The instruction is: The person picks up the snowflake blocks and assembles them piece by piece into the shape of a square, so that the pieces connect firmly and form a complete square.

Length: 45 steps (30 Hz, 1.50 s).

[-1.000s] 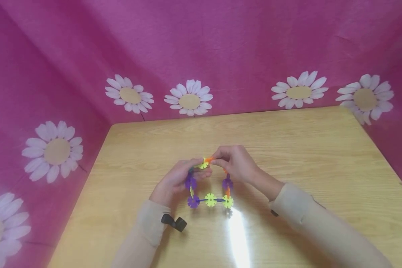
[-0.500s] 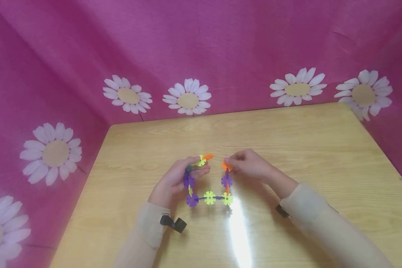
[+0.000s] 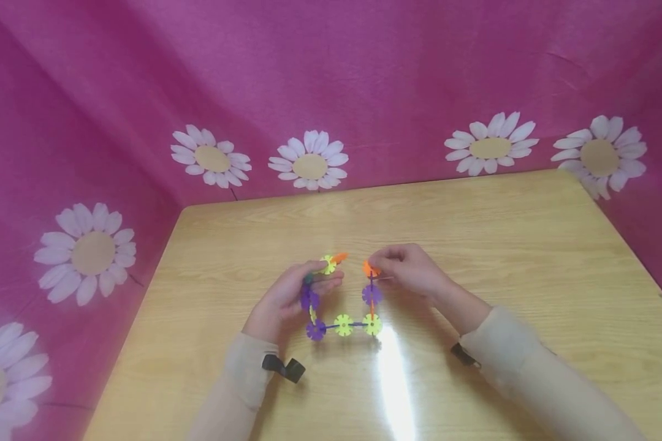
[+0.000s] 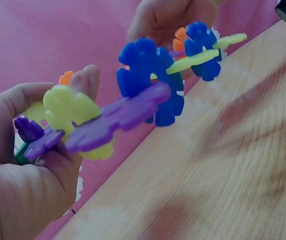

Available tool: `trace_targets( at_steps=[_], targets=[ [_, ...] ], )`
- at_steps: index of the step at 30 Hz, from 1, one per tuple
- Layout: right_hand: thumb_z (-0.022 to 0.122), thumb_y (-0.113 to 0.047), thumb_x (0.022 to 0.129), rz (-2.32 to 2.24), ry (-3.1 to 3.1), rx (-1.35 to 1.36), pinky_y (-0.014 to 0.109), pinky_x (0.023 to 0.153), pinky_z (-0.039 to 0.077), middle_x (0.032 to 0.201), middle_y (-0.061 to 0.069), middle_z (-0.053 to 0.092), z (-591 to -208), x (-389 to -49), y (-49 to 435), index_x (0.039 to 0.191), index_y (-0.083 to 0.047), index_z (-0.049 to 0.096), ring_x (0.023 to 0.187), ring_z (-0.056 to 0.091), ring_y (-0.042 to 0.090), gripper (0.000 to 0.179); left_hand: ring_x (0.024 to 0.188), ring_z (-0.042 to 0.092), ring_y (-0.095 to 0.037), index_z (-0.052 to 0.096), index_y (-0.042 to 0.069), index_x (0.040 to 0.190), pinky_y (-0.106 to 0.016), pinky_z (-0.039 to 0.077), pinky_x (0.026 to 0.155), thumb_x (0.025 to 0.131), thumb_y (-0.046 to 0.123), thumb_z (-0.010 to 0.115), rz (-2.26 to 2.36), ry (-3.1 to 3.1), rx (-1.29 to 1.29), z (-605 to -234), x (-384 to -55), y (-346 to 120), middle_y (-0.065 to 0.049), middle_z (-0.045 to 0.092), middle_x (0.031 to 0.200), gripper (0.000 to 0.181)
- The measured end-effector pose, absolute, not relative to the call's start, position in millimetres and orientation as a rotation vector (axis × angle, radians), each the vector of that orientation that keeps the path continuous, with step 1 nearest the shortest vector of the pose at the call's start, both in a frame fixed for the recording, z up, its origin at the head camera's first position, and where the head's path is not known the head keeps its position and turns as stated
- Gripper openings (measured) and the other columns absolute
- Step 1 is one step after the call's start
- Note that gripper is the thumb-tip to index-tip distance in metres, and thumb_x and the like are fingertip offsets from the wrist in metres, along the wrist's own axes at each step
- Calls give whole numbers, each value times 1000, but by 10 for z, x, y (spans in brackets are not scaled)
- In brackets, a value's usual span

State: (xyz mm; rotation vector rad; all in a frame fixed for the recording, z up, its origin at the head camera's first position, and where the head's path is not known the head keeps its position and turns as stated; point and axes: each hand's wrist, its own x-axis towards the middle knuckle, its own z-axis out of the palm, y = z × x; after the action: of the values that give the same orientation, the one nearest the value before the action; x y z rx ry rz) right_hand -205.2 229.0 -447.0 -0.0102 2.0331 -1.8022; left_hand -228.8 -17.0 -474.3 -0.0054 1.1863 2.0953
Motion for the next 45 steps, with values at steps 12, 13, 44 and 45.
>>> trace_targets(
  at_steps=[12,13,44,45],
  targets=[
    [63,-27,89,-1906,2078,15,43,86,52,105,18,62,-4423,-1985,2127,112,9,56,94,64,26,43,94,65,-29,55,-12,114,-29,51,86,86,18,64,2023,1210,30,-4767,-2265,-148,-27,64,101,42],
    [63,-26,89,-1914,2070,12,43,86,52,104,18,62,-4420,-1980,2124,112,10,56,94,64,25,42,94,65,-29,55,-12,113,-29,51,86,86,18,64,2025,1208,26,-4768,-2263,-144,-27,64,101,41],
    [69,-21,84,-1919,2084,-49,47,83,52,94,15,67,-4438,-1972,2140,105,12,61,85,67,24,40,90,66,-28,62,-9,101,-30,52,84,82,16,66,1998,1319,-12,-4769,-2253,-90,-26,65,100,32],
    [69,-21,84,-1917,2085,-48,47,83,52,94,16,67,-4438,-1975,2139,105,12,61,85,67,24,40,90,66,-28,62,-9,102,-30,52,84,82,16,66,1998,1324,-7,-4776,-2256,-86,-26,65,100,32]
  ],
)
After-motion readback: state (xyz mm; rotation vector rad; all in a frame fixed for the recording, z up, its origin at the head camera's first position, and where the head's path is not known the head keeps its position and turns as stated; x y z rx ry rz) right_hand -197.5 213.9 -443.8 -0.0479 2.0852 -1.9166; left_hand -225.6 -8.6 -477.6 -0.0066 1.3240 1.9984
